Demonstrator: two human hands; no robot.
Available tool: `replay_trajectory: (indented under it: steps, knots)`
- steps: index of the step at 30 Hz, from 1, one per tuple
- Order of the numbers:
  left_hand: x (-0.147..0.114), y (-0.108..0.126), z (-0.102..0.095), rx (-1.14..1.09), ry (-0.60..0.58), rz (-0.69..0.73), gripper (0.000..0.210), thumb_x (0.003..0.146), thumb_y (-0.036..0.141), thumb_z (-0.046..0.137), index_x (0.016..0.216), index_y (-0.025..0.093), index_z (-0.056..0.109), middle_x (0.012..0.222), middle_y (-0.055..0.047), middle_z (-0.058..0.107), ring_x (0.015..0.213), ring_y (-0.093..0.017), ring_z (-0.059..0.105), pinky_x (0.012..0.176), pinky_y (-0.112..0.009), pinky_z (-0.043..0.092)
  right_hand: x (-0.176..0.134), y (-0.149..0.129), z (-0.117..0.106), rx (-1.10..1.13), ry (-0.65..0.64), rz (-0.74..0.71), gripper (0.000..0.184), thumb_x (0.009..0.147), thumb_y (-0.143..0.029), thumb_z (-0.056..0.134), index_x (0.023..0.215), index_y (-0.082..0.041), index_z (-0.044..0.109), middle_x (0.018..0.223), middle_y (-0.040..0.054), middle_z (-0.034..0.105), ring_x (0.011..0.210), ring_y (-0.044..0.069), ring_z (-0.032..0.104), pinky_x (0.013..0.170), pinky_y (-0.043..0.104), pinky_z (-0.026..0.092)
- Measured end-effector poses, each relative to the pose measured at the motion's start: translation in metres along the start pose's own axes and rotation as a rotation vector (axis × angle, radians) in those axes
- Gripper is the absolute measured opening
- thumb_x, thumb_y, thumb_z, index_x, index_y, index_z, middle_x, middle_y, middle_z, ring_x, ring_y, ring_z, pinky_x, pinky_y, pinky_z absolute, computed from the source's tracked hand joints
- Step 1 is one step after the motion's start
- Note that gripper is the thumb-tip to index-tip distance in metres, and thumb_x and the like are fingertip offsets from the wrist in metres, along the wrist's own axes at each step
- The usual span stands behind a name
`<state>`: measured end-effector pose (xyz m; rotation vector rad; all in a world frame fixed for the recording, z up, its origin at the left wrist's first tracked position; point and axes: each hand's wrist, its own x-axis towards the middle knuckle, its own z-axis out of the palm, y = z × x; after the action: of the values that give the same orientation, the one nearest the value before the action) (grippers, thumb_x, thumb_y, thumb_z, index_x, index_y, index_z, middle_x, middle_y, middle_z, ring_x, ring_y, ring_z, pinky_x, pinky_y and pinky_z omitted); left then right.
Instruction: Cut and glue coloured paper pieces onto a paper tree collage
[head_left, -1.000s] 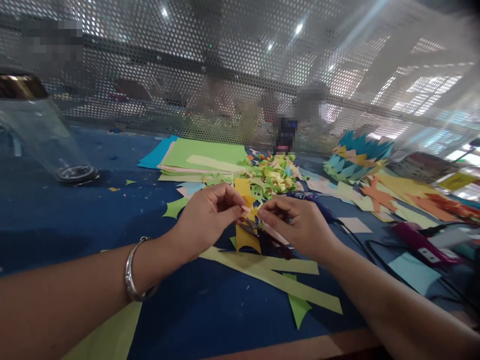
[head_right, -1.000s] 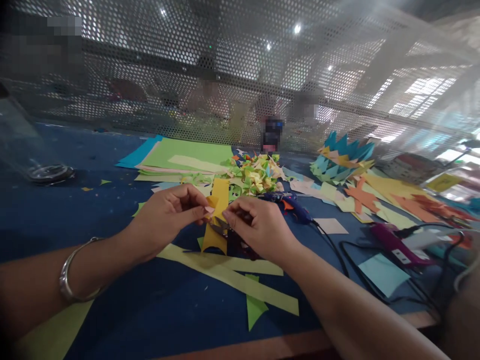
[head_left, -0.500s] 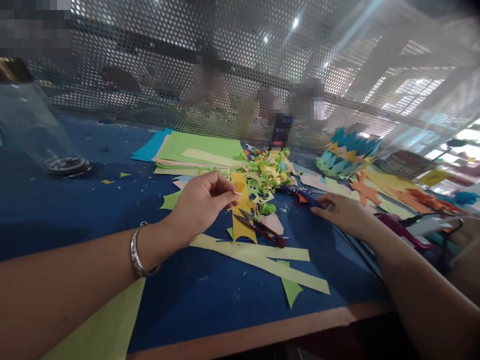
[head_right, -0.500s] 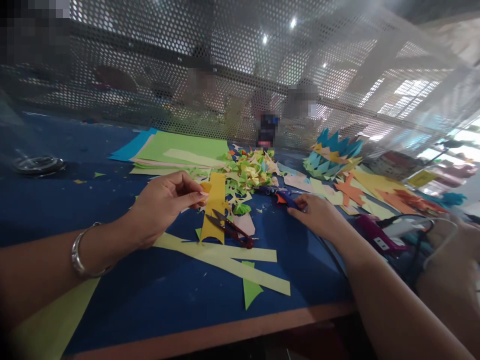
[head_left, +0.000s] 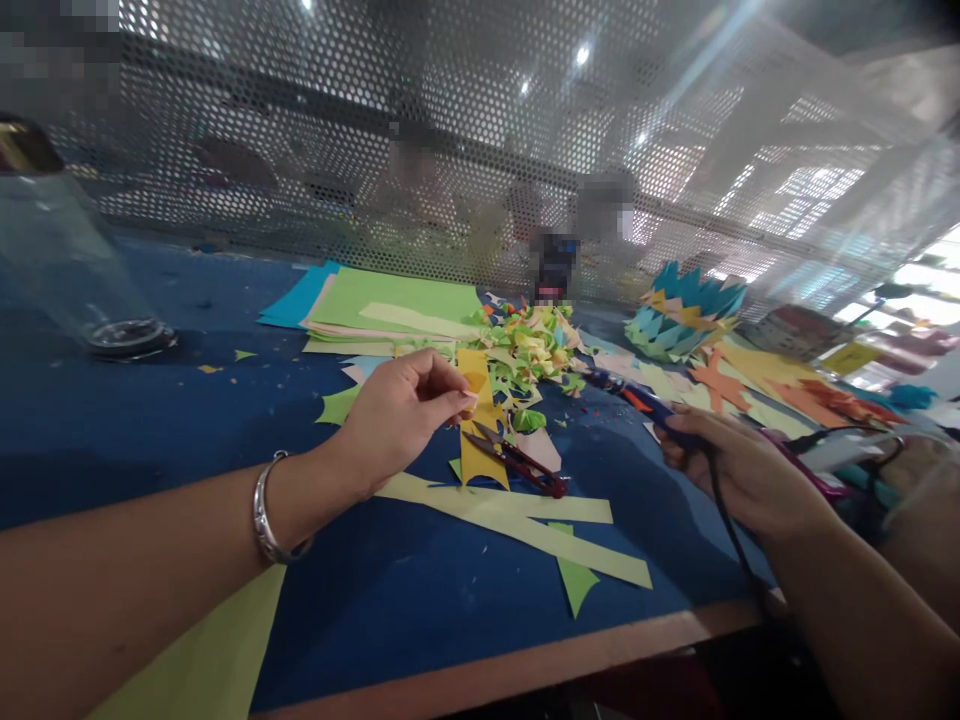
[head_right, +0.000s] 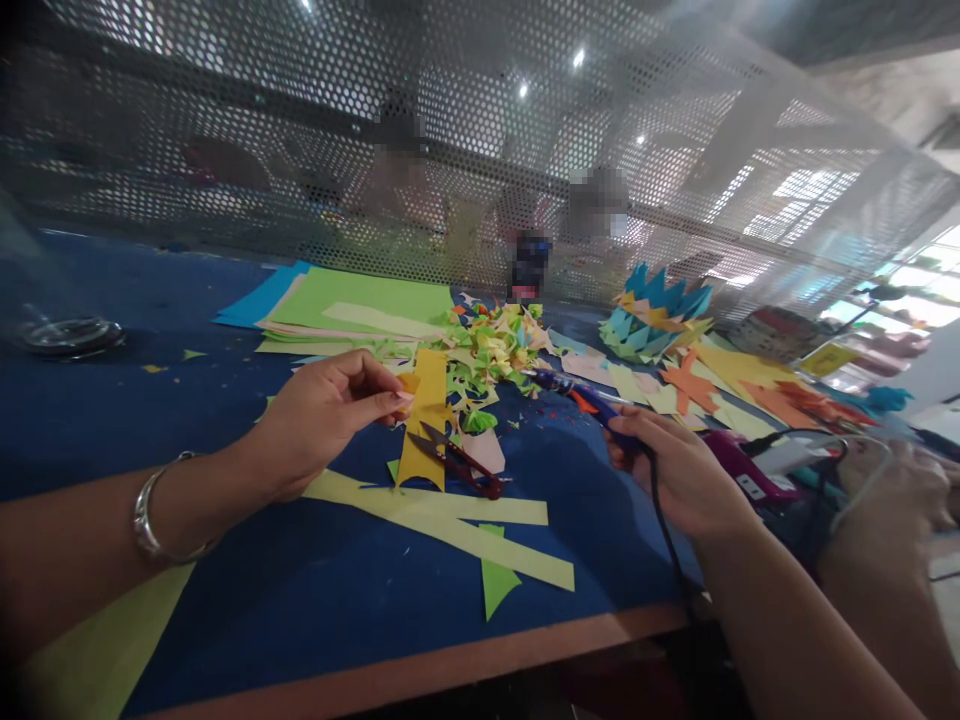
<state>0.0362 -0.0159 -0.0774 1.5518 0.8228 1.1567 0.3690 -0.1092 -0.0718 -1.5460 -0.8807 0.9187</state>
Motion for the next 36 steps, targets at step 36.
replay_trajectory:
  steps: [36]
  knots:
    - [-0.009,0.015,0.006,-0.088,-0.105,-0.034,0.013,0.079,0.017,0.076,0.076,0.018,0.064,0.072,0.003,0.068,0.067,-0.009,0.064,0.067,-0.022,0.053,-0.037,0.004,0.041,-0.106,-0.216,-0.015,0.045,0.082,-0.052,0.076,0.061,-0.017,0.056,0.052,-0.0026,0.047,0.037,0.005,0.036,0.033,0.019,0.022]
